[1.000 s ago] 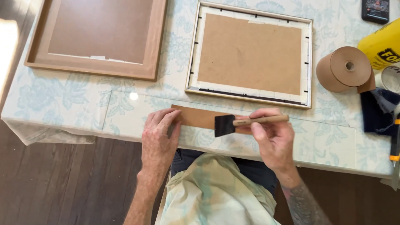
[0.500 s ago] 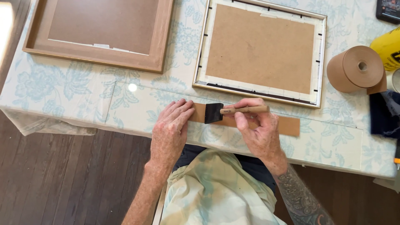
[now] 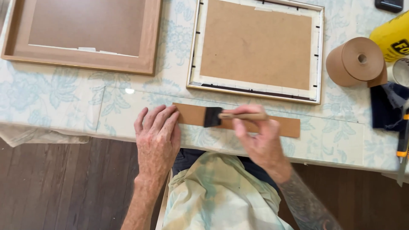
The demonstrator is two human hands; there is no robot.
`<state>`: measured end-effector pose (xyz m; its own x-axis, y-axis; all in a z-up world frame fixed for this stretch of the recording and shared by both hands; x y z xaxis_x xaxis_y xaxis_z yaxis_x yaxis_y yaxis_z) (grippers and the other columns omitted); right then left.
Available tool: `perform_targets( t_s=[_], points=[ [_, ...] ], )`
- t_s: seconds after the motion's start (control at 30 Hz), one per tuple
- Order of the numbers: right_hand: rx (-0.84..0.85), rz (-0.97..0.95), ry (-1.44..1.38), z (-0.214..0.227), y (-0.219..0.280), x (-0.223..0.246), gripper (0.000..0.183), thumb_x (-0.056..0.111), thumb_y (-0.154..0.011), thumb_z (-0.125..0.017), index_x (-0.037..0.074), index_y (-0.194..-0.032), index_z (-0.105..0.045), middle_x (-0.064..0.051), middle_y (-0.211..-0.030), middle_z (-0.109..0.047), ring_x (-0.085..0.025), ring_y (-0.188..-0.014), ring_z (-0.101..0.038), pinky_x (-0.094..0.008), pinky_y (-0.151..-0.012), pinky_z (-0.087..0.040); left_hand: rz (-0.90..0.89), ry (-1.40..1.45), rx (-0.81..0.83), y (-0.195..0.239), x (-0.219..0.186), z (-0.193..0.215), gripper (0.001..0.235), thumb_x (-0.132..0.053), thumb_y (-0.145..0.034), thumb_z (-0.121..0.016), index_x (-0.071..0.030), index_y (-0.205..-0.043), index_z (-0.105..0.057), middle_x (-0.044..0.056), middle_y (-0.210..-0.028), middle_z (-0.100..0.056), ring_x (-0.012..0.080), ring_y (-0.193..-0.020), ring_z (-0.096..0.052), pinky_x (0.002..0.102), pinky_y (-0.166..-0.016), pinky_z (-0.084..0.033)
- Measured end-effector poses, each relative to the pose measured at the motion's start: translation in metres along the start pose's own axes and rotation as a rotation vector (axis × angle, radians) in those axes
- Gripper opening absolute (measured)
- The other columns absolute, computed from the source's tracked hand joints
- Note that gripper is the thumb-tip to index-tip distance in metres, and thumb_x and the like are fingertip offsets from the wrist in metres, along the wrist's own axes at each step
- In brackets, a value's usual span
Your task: Applying and trimming adhesive paper tape to the back of wooden picture frames to seal them.
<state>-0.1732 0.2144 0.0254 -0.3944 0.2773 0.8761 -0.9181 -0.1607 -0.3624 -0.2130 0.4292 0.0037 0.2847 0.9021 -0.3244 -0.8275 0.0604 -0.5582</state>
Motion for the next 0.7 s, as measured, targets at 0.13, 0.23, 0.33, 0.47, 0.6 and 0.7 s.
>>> perform_targets(
  t_s=[0.13,0.23,0.33,0.47,0.6,0.7],
  points=[
    [0.084,0.097,0.095,-0.035,-0.018,0.019,0.013,0.008,-0.096,-0.068,0.005,-0.109,-0.069,-0.011,-0.099,-0.077,-0.030,-0.092,-0.079,-0.039,-0.082,-0.063,0.006,-0.011,-0.009,-0.001,0.003,-0.001,0.021,-0.006,-0.090,-0.072,-0.011,-0.109,-0.078,0.003,-0.119,-0.074,0.0220,-0.118,-0.067,0.048,-0.116,-0.039],
    [0.110,0.082,0.139,-0.038,-0.012,0.005,0.013,0.011,-0.097,-0.068,0.008,-0.109,-0.069,-0.009,-0.098,-0.079,-0.027,-0.091,-0.079,-0.037,-0.082,-0.063,0.017,-0.012,-0.012,-0.002,0.002,0.001,0.019,-0.006,-0.090,-0.072,-0.011,-0.107,-0.078,0.003,-0.118,-0.074,0.0227,-0.117,-0.067,0.049,-0.116,-0.039],
    [0.070,0.052,0.182,-0.013,0.001,-0.010,0.013,0.013,-0.096,-0.070,0.010,-0.109,-0.069,-0.007,-0.098,-0.079,-0.026,-0.091,-0.079,-0.037,-0.079,-0.062,0.024,0.002,-0.021,-0.005,0.000,0.004,0.016,-0.004,-0.090,-0.073,-0.009,-0.104,-0.078,0.004,-0.114,-0.074,0.0250,-0.116,-0.066,0.048,-0.115,-0.040],
    [0.029,0.003,0.268,0.031,0.010,-0.009,0.012,0.011,-0.095,-0.070,0.010,-0.107,-0.069,-0.004,-0.098,-0.080,-0.023,-0.091,-0.079,-0.035,-0.082,-0.062,0.012,0.031,-0.002,-0.003,0.006,-0.003,0.015,-0.006,-0.087,-0.075,-0.009,-0.102,-0.078,0.005,-0.113,-0.072,0.0266,-0.117,-0.063,0.048,-0.114,-0.041],
    [-0.020,-0.030,0.336,0.082,0.021,-0.009,0.011,0.008,-0.095,-0.068,0.008,-0.106,-0.069,-0.007,-0.100,-0.080,-0.024,-0.093,-0.079,-0.034,-0.085,-0.062,-0.013,0.007,0.041,-0.006,0.006,-0.009,0.017,-0.003,-0.085,-0.079,-0.009,-0.101,-0.078,0.006,-0.108,-0.072,0.0286,-0.116,-0.063,0.048,-0.114,-0.043],
    [-0.035,-0.055,0.389,0.116,0.031,-0.004,0.009,0.007,-0.098,-0.064,0.004,-0.105,-0.069,-0.009,-0.105,-0.075,-0.024,-0.097,-0.077,-0.033,-0.089,-0.062,-0.023,-0.035,0.101,-0.007,0.002,-0.008,0.015,-0.006,-0.089,-0.082,-0.009,-0.104,-0.079,0.006,-0.110,-0.075,0.0286,-0.116,-0.063,0.050,-0.117,-0.042]
  ],
)
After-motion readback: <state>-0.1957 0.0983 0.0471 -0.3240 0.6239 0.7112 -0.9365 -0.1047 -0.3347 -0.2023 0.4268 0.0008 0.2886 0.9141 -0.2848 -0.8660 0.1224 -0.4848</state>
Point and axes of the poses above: each hand's wrist, its own y-axis away from the middle knuckle, its own z-axis out of the back of the hand, x = y × z, the point moved 9 cm from there along -y, towards the middle knuckle
